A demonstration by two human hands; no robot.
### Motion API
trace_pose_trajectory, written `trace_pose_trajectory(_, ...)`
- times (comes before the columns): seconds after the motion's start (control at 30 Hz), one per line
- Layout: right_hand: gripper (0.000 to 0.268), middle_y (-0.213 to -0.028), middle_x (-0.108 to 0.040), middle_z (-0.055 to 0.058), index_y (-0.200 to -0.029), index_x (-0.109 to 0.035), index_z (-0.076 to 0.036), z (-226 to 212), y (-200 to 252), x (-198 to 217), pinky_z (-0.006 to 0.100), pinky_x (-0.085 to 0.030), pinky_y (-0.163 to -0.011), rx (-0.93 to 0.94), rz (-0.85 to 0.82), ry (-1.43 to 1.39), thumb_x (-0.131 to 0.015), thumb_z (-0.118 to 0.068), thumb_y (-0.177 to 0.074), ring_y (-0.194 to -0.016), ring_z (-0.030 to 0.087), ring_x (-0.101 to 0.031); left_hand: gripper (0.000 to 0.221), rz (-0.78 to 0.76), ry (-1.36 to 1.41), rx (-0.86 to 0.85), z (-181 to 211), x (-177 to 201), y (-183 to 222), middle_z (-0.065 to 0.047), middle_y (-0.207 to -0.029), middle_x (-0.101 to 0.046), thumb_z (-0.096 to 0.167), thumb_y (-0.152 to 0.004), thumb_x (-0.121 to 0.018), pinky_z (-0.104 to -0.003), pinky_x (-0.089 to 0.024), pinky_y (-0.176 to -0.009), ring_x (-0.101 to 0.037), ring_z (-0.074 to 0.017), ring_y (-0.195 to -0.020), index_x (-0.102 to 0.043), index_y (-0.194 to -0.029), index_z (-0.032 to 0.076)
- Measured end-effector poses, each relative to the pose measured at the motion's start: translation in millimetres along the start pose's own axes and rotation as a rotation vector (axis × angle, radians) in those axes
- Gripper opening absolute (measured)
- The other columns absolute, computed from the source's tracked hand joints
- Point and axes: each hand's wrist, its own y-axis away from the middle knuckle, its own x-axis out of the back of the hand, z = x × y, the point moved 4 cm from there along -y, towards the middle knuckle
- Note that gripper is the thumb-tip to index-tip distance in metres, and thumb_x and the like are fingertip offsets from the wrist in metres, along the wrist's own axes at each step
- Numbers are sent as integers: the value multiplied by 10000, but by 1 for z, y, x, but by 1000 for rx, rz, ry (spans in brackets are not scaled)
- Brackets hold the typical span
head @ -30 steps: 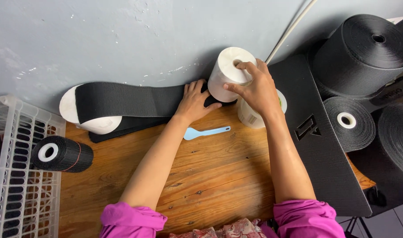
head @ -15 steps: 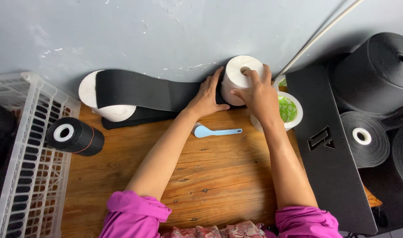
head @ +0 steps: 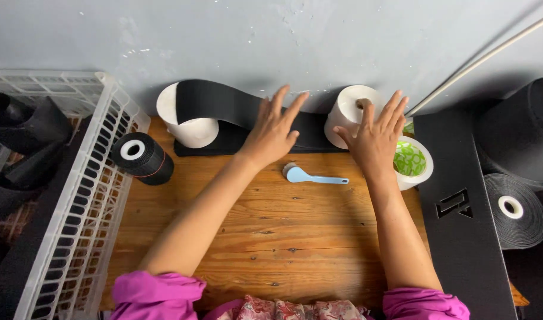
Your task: Cleaning a black flexible strip with a brush and wrapping it around a white roll at a workbench
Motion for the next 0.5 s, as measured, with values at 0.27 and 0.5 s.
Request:
trace_pose_trajectory(0.27,713,-1632,-318,235,-1530,-398,-83,-129,17,-24,512,-379,-1123,377,-56,-322,-717,-233,-910,-1498,427,-343,1108,-370,-113,741,-60,168,50,-210,-1640,173,41,-867,-731,-551,-301,-1165,57,-403,-1526,35,-1633,270)
trace_pose_trajectory(0.5,907,-1677,-199,232,-1665,-131,-202,-191,7,-92,552,-267,-1179,262,-444,-359,-682,-274,-948,-1545,402,-228,1404,-383,-28,813,-115,144,73,-395,-1608,-63,209,-662,-953,-671,-258,-1161,-134,-515,-1520,42,-1648,308)
